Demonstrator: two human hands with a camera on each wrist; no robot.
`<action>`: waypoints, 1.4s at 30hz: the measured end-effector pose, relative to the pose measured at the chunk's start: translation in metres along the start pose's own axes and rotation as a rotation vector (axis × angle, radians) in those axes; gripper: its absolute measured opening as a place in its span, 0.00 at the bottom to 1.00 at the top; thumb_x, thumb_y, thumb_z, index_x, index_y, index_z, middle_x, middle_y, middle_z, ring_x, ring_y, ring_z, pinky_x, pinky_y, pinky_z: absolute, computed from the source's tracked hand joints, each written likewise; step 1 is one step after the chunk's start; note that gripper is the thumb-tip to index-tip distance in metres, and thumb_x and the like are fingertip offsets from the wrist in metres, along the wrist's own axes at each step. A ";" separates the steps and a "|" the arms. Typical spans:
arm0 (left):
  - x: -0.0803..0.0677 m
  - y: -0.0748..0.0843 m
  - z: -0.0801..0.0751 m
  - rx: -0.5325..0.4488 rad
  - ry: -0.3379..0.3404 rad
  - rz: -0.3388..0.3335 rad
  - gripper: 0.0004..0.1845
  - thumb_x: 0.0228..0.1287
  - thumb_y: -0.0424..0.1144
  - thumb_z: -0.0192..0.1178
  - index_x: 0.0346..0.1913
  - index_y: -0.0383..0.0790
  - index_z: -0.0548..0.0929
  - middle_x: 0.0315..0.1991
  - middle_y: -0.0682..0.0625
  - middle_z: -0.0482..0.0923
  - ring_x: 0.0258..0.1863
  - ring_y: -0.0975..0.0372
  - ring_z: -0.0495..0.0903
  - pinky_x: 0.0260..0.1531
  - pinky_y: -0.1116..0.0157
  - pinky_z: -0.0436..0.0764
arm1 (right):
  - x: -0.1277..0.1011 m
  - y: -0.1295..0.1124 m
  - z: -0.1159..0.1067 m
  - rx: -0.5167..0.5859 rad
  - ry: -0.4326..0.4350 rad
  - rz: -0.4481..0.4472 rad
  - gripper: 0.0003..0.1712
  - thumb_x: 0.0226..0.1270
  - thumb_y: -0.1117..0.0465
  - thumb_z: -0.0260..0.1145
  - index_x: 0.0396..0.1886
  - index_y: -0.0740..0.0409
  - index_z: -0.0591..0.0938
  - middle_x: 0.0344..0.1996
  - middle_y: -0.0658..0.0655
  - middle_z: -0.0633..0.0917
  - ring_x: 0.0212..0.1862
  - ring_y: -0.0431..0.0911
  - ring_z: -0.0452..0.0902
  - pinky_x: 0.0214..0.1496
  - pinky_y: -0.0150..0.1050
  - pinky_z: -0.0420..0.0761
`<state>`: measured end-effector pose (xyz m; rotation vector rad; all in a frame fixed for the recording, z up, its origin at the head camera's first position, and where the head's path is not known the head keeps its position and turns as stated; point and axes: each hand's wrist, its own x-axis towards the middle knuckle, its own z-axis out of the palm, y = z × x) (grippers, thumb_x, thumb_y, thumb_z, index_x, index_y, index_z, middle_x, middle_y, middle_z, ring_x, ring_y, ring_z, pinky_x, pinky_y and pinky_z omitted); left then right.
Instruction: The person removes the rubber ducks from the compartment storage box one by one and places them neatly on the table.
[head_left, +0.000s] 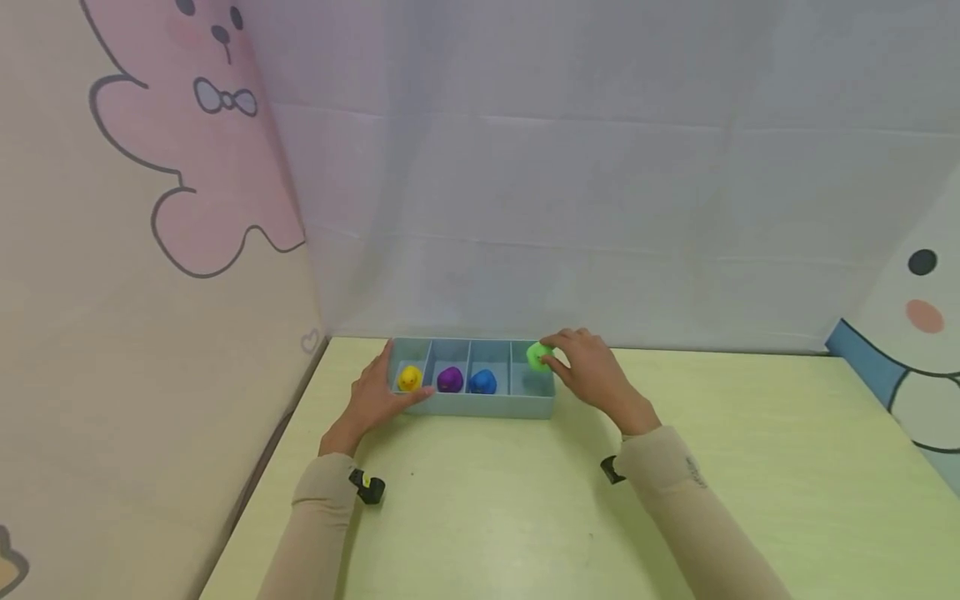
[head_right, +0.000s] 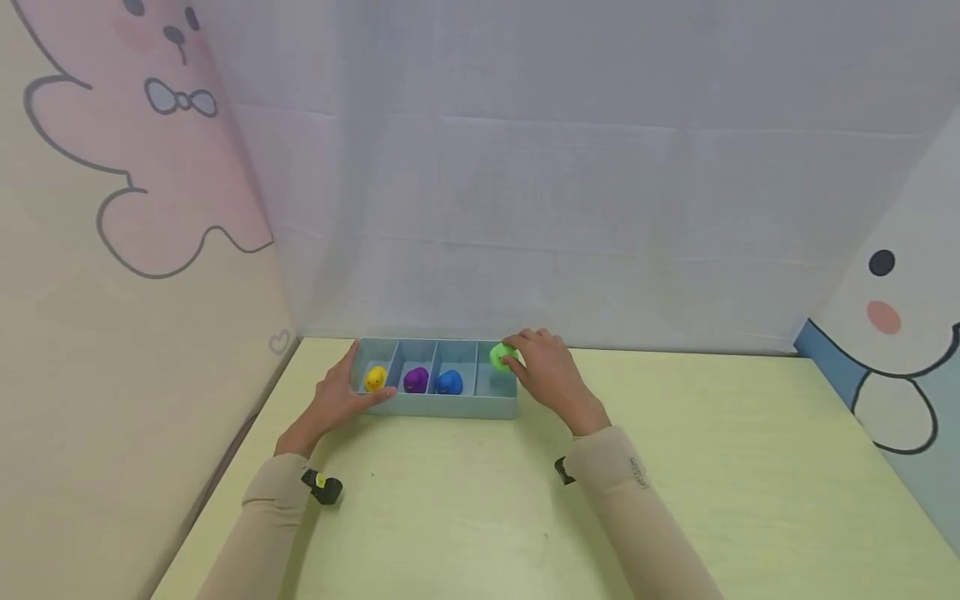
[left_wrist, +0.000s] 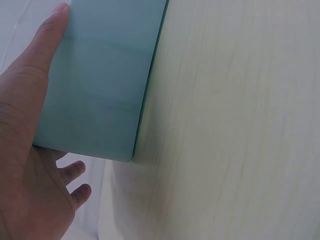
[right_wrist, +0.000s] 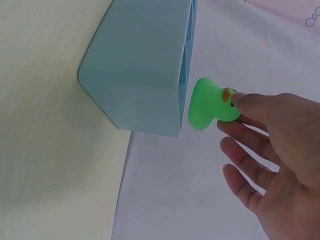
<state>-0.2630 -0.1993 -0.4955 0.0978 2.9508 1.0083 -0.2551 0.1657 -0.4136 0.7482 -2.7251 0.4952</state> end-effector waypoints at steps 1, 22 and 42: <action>0.000 0.000 0.000 -0.003 0.001 -0.003 0.66 0.37 0.80 0.56 0.74 0.57 0.34 0.76 0.46 0.43 0.74 0.44 0.46 0.66 0.34 0.46 | -0.001 0.001 -0.002 0.004 0.005 0.000 0.18 0.63 0.54 0.64 0.51 0.56 0.81 0.46 0.54 0.84 0.46 0.51 0.78 0.51 0.47 0.77; -0.002 -0.003 0.002 0.009 0.000 -0.005 0.65 0.37 0.80 0.55 0.74 0.59 0.32 0.76 0.46 0.42 0.74 0.43 0.45 0.66 0.32 0.45 | -0.019 0.021 -0.011 -0.005 0.014 0.036 0.19 0.63 0.55 0.64 0.51 0.57 0.81 0.46 0.55 0.84 0.46 0.52 0.78 0.50 0.48 0.78; -0.001 0.000 0.002 -0.006 0.005 -0.009 0.65 0.38 0.79 0.56 0.74 0.58 0.33 0.76 0.46 0.43 0.74 0.43 0.46 0.66 0.33 0.46 | -0.029 0.040 0.015 -0.046 -0.052 0.067 0.18 0.63 0.55 0.64 0.50 0.60 0.81 0.46 0.58 0.84 0.48 0.54 0.79 0.50 0.52 0.78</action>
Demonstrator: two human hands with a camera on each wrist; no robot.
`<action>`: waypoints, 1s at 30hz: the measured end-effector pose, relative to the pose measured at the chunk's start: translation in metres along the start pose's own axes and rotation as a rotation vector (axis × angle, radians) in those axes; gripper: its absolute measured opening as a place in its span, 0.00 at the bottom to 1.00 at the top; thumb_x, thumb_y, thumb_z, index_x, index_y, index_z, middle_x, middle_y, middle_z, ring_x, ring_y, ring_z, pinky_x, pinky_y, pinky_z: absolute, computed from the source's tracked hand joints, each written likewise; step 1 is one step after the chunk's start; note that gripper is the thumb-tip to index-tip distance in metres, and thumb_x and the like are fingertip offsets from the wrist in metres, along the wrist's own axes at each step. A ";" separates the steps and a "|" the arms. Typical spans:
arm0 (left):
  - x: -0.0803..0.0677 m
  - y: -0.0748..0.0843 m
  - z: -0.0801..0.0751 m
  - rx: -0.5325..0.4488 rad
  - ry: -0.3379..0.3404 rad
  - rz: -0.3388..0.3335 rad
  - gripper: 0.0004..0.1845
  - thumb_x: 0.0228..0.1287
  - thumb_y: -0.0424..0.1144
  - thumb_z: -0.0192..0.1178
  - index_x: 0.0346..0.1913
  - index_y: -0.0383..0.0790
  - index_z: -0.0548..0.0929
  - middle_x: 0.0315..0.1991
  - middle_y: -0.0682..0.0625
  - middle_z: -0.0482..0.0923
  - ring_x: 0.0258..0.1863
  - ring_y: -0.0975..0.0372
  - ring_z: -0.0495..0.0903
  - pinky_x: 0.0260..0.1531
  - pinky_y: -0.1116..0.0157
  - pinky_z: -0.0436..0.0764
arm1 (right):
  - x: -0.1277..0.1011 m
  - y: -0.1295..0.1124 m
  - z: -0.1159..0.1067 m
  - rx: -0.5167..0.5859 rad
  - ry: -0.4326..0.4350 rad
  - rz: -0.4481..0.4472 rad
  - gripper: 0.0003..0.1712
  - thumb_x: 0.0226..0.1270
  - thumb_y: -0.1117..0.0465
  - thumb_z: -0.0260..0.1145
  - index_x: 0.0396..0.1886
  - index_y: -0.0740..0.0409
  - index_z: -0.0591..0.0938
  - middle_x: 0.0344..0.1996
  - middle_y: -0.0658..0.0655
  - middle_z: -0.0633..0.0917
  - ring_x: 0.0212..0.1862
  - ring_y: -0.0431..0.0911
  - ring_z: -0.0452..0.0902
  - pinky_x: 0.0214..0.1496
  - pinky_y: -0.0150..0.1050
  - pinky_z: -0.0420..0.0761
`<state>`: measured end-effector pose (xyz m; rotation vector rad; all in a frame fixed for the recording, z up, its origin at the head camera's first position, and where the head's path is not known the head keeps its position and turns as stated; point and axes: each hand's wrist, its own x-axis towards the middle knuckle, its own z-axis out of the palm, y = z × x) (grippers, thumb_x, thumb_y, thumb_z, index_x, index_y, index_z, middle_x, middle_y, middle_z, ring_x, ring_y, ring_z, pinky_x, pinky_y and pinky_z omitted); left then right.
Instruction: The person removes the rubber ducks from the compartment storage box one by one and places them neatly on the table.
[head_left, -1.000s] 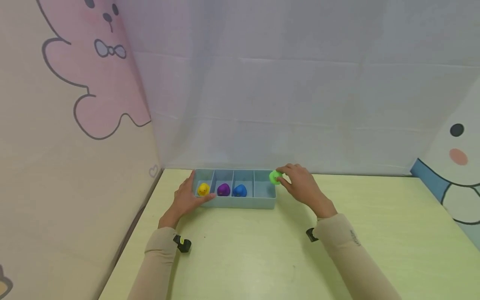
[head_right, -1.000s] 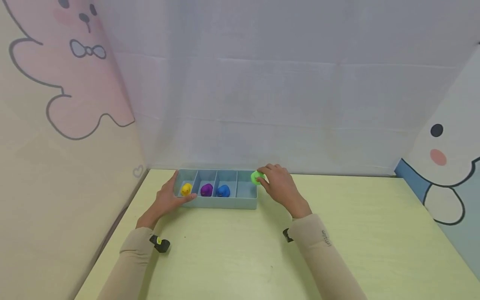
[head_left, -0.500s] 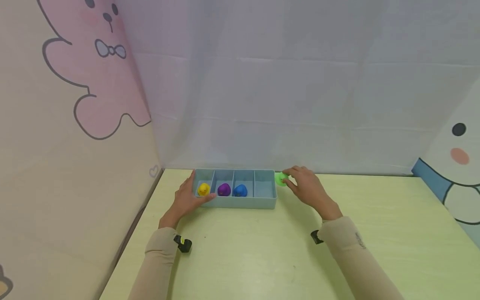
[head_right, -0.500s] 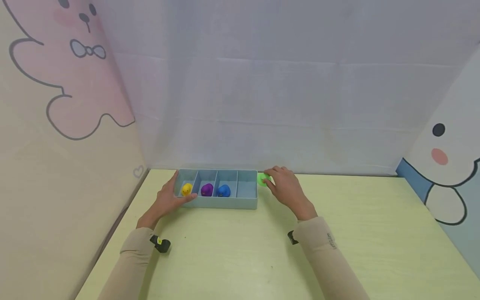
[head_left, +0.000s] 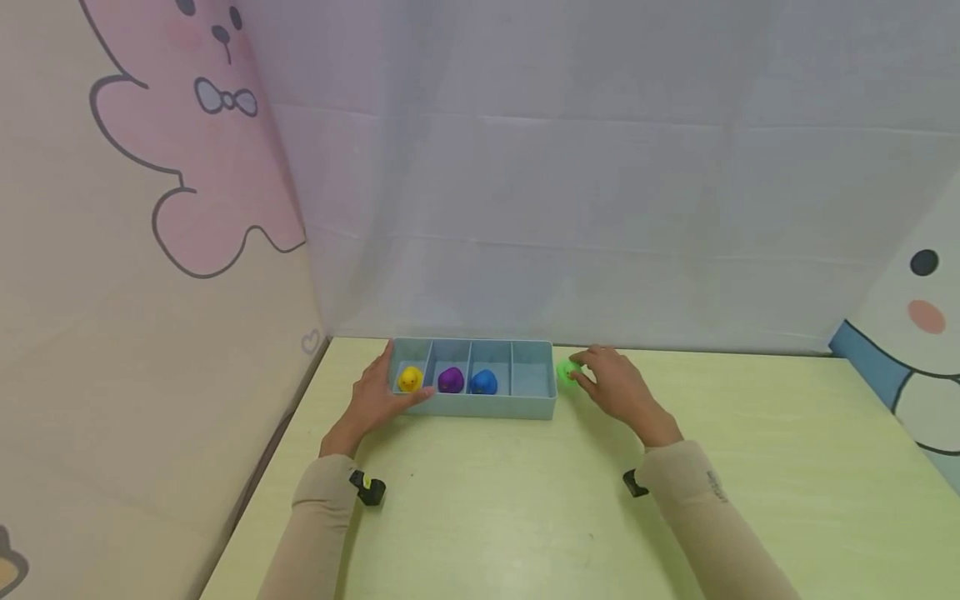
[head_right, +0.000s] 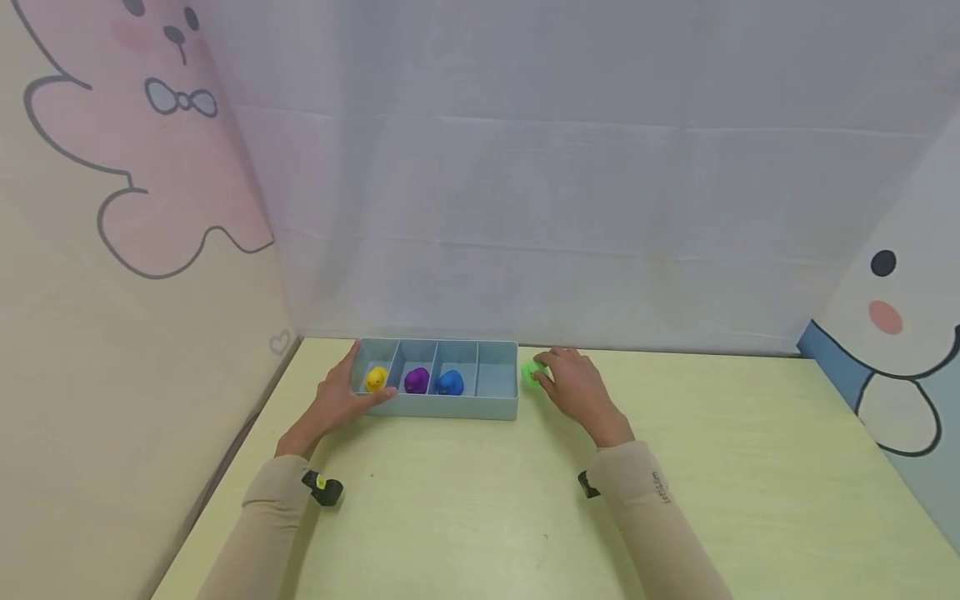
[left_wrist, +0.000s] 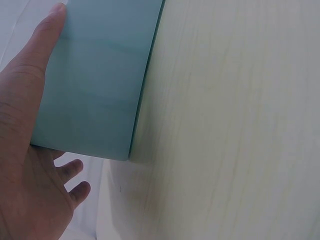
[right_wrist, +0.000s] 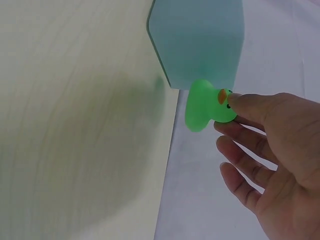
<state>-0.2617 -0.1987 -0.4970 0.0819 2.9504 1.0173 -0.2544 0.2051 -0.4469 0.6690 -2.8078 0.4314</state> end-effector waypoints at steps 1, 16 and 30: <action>0.000 0.000 0.000 0.003 0.000 0.001 0.65 0.38 0.79 0.56 0.74 0.58 0.33 0.76 0.45 0.43 0.74 0.42 0.47 0.65 0.32 0.46 | 0.000 0.001 0.002 -0.001 -0.008 0.006 0.18 0.63 0.55 0.64 0.50 0.59 0.81 0.46 0.57 0.84 0.48 0.54 0.79 0.50 0.51 0.78; 0.000 -0.001 0.000 -0.015 0.001 0.009 0.65 0.37 0.80 0.55 0.74 0.60 0.33 0.76 0.47 0.43 0.74 0.44 0.47 0.65 0.32 0.46 | -0.002 0.006 0.021 0.014 -0.049 0.013 0.18 0.63 0.55 0.64 0.50 0.58 0.81 0.46 0.57 0.84 0.46 0.53 0.79 0.48 0.50 0.79; -0.001 0.000 -0.001 -0.040 -0.008 -0.011 0.65 0.37 0.80 0.56 0.74 0.59 0.33 0.76 0.47 0.43 0.74 0.44 0.46 0.65 0.31 0.46 | -0.004 0.007 0.023 0.031 -0.072 0.022 0.19 0.64 0.54 0.63 0.52 0.58 0.80 0.48 0.57 0.83 0.45 0.51 0.79 0.47 0.48 0.79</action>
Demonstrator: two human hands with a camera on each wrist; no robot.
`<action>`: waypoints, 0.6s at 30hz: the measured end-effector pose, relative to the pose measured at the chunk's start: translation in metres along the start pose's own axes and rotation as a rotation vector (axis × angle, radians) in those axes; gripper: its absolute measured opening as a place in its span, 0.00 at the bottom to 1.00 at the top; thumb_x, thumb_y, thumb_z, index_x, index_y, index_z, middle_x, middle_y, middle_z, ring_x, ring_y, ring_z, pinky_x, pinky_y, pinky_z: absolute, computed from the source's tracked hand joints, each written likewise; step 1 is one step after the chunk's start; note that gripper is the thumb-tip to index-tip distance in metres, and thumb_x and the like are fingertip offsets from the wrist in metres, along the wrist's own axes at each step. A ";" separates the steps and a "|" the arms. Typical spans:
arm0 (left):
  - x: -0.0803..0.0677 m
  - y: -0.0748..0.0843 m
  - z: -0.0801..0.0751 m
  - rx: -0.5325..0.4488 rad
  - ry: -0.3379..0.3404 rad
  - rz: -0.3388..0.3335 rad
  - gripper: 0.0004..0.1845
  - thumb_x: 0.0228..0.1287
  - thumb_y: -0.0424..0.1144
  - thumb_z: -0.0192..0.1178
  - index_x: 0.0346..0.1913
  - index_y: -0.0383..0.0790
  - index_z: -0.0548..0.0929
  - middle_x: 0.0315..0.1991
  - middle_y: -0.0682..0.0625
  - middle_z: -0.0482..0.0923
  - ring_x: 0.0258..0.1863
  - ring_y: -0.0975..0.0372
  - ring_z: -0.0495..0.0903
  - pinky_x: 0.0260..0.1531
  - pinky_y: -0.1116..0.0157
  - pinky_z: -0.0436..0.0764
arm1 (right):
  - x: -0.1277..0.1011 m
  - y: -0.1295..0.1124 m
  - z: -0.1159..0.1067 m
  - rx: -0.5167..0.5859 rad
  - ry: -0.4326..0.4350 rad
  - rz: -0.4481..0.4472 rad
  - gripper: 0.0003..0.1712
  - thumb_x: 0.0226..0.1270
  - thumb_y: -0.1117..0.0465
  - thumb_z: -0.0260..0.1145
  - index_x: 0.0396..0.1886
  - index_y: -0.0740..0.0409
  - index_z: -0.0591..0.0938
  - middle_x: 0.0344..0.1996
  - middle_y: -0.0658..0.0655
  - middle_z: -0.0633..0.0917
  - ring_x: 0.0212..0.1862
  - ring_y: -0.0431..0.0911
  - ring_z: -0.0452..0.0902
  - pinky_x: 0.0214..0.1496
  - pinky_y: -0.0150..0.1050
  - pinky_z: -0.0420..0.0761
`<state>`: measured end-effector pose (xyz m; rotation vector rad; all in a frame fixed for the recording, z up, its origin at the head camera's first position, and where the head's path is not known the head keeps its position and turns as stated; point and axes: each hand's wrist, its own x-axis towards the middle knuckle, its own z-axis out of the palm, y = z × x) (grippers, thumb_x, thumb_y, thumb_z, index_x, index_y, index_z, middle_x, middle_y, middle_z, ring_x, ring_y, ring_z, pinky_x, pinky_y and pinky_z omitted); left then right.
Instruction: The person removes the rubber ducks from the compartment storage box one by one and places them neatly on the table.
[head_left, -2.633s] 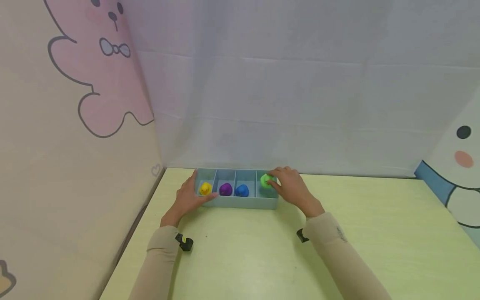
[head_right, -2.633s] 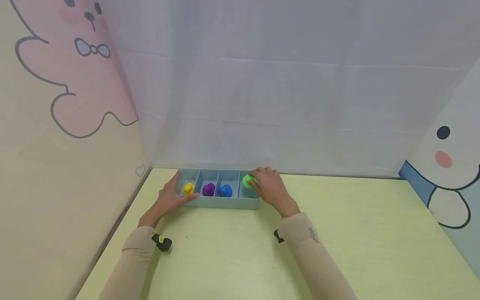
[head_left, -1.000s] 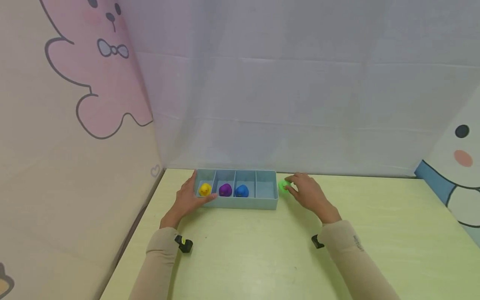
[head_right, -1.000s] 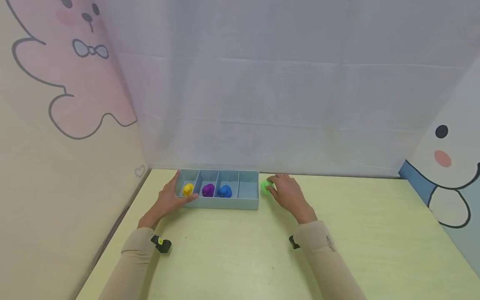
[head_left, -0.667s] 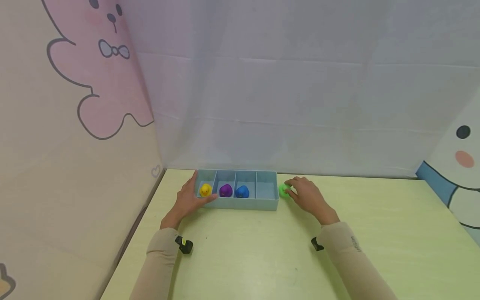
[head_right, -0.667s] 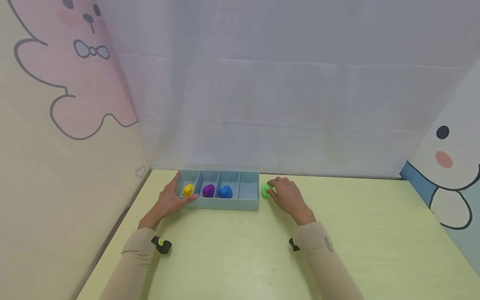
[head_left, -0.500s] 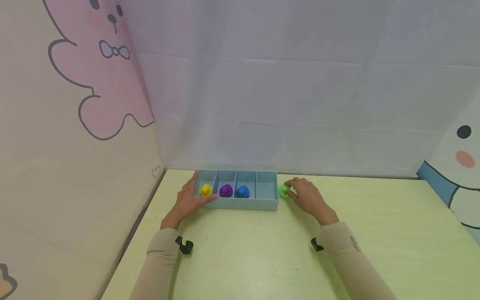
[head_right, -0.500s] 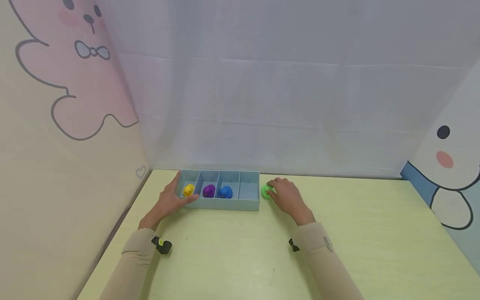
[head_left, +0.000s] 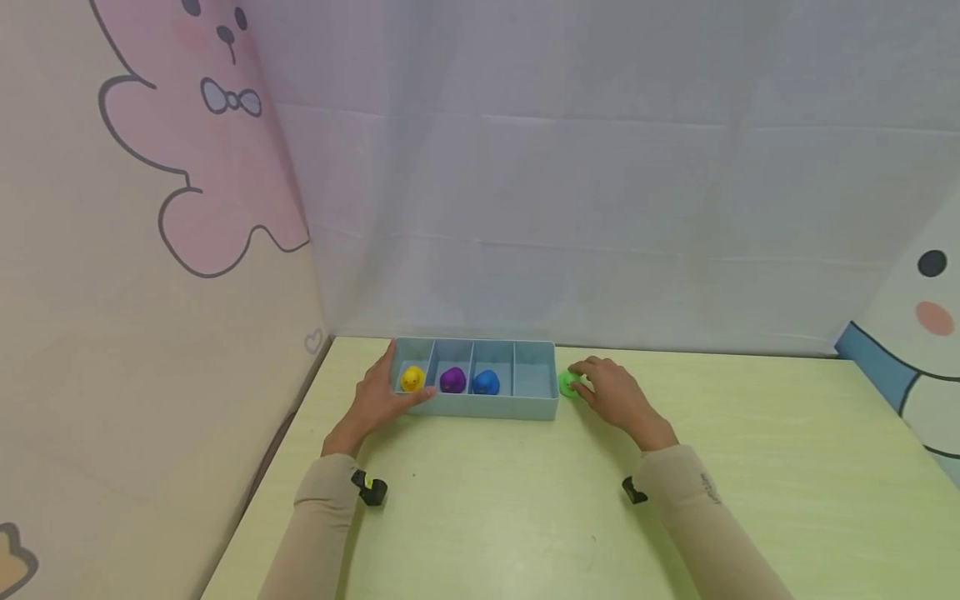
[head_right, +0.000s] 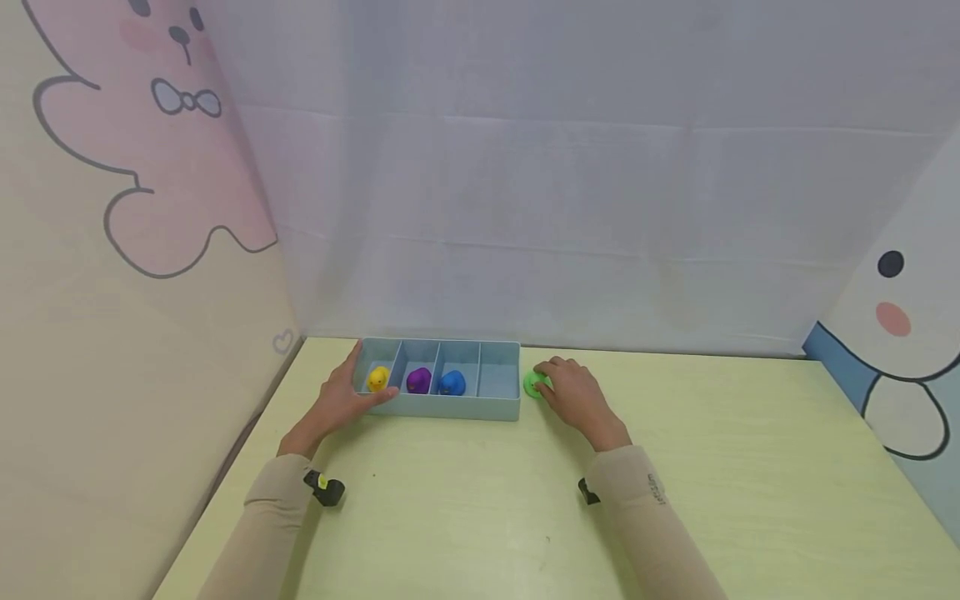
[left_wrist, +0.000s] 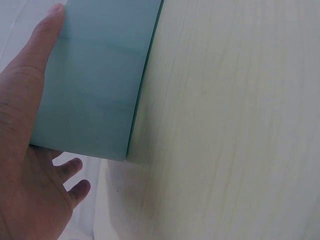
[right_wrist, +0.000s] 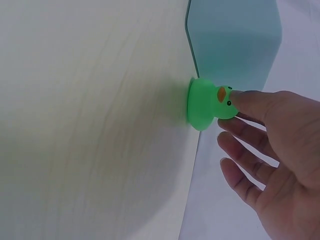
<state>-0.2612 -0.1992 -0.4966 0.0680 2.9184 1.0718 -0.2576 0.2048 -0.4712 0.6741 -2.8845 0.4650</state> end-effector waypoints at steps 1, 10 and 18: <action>0.000 0.000 0.000 -0.002 0.001 0.002 0.65 0.37 0.80 0.56 0.74 0.60 0.33 0.76 0.47 0.43 0.74 0.44 0.46 0.65 0.31 0.45 | 0.000 0.000 0.000 0.003 0.001 0.002 0.20 0.64 0.54 0.63 0.52 0.58 0.80 0.48 0.57 0.83 0.45 0.51 0.79 0.47 0.49 0.79; 0.001 -0.001 0.001 0.006 0.001 -0.004 0.64 0.37 0.80 0.56 0.73 0.62 0.32 0.76 0.47 0.43 0.74 0.44 0.48 0.64 0.31 0.49 | 0.000 0.001 -0.005 0.025 0.006 0.026 0.21 0.66 0.52 0.60 0.54 0.58 0.78 0.49 0.58 0.82 0.45 0.52 0.80 0.45 0.49 0.80; 0.002 -0.002 0.000 0.016 -0.010 -0.019 0.65 0.37 0.80 0.56 0.73 0.60 0.32 0.76 0.45 0.43 0.73 0.42 0.48 0.63 0.31 0.51 | 0.001 0.000 -0.006 0.026 0.040 0.017 0.19 0.66 0.53 0.61 0.53 0.56 0.79 0.49 0.58 0.82 0.45 0.51 0.80 0.46 0.49 0.80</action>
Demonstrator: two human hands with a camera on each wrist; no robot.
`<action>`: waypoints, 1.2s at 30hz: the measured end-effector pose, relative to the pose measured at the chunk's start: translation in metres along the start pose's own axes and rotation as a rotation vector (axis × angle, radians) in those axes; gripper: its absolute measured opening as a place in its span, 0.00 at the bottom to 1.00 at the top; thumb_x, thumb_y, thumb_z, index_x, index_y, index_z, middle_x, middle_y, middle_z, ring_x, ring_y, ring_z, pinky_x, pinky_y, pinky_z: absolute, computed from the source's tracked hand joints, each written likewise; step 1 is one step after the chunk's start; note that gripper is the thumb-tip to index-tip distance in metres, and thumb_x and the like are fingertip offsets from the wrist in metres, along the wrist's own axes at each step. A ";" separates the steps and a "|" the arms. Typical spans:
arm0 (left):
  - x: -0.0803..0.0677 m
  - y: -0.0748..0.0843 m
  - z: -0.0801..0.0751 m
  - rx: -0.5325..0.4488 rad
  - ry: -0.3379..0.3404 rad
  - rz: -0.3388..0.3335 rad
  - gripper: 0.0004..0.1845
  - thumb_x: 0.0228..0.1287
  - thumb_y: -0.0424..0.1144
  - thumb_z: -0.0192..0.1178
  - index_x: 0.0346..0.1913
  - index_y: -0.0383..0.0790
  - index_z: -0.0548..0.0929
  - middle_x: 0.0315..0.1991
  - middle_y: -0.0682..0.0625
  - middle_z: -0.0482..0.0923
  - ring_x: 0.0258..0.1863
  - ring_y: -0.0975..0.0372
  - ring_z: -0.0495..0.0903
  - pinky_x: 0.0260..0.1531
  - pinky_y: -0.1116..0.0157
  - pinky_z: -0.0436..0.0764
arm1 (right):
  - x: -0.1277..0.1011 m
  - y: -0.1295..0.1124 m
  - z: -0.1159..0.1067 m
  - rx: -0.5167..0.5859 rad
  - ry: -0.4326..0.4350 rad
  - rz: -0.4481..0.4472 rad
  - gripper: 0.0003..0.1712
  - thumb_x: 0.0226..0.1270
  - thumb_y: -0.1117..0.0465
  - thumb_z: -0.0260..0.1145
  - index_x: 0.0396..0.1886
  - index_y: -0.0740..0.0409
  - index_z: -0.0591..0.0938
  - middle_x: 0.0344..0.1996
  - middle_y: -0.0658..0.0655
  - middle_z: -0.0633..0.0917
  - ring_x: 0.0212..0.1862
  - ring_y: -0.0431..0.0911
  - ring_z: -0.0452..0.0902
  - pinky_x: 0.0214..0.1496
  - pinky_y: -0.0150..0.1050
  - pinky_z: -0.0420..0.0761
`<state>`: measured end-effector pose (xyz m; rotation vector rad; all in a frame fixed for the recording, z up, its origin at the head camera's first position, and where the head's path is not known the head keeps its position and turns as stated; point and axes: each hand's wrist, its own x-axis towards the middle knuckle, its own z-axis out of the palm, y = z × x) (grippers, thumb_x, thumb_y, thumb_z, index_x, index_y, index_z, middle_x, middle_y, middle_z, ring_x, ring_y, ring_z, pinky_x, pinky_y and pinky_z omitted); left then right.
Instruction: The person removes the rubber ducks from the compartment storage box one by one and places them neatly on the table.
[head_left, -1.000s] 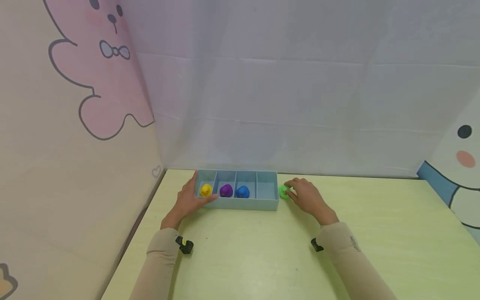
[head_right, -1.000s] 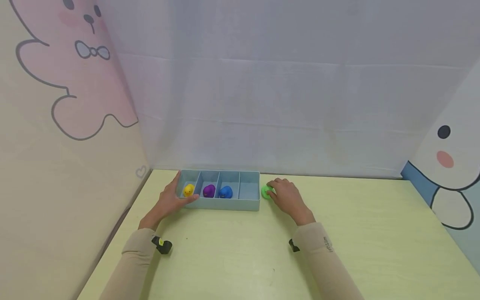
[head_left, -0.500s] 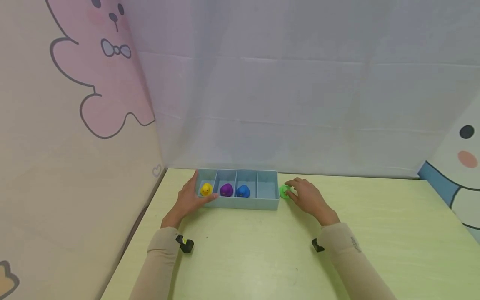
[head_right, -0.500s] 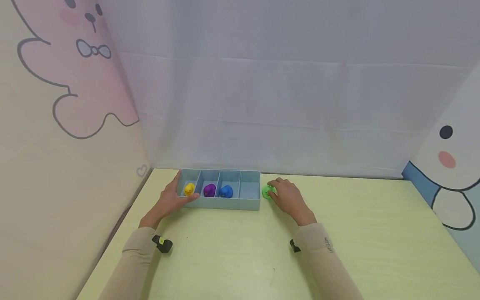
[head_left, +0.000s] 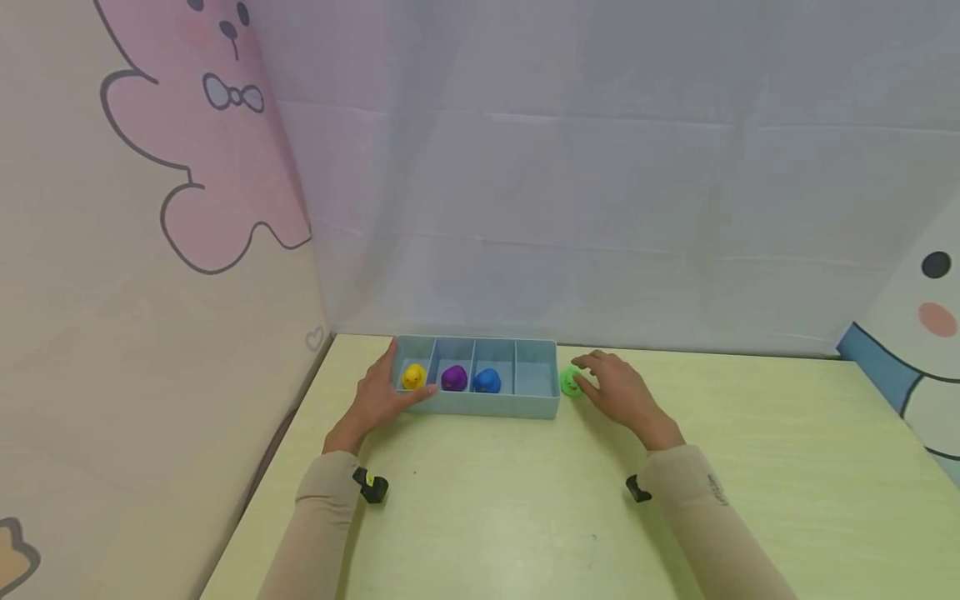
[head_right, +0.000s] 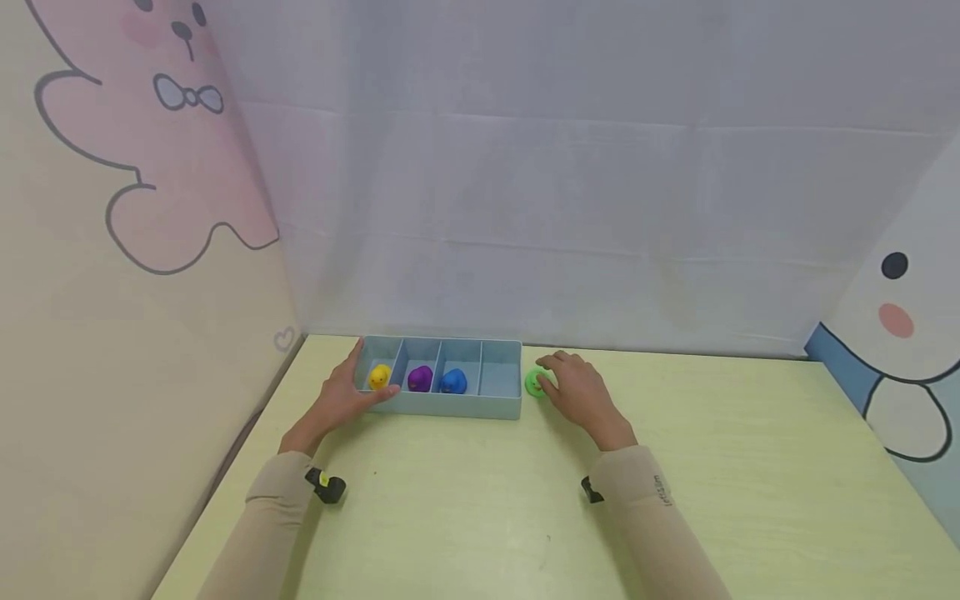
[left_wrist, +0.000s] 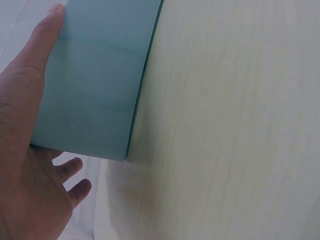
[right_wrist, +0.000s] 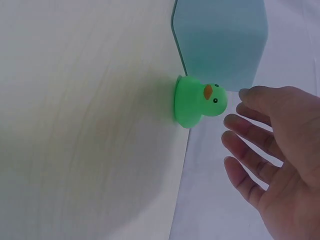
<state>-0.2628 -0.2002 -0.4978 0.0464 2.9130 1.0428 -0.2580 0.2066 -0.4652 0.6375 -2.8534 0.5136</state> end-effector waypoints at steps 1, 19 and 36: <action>0.000 0.000 0.000 0.002 -0.002 0.003 0.65 0.37 0.80 0.56 0.73 0.60 0.31 0.76 0.45 0.43 0.73 0.42 0.48 0.63 0.31 0.51 | 0.000 0.000 0.000 -0.001 0.002 -0.001 0.19 0.66 0.53 0.61 0.53 0.56 0.79 0.50 0.57 0.82 0.45 0.51 0.80 0.46 0.49 0.80; 0.003 0.001 0.009 -0.029 0.013 0.001 0.66 0.33 0.81 0.56 0.73 0.62 0.34 0.76 0.46 0.44 0.73 0.43 0.48 0.63 0.31 0.51 | 0.009 -0.016 -0.007 0.024 0.024 -0.036 0.18 0.68 0.52 0.59 0.51 0.55 0.80 0.49 0.54 0.83 0.45 0.49 0.81 0.48 0.46 0.81; 0.004 0.001 0.011 -0.007 0.010 0.053 0.65 0.36 0.81 0.55 0.73 0.61 0.33 0.76 0.47 0.44 0.74 0.44 0.48 0.65 0.33 0.49 | 0.019 -0.042 -0.007 0.042 0.038 -0.109 0.17 0.67 0.53 0.59 0.50 0.58 0.81 0.43 0.55 0.83 0.44 0.49 0.80 0.47 0.45 0.81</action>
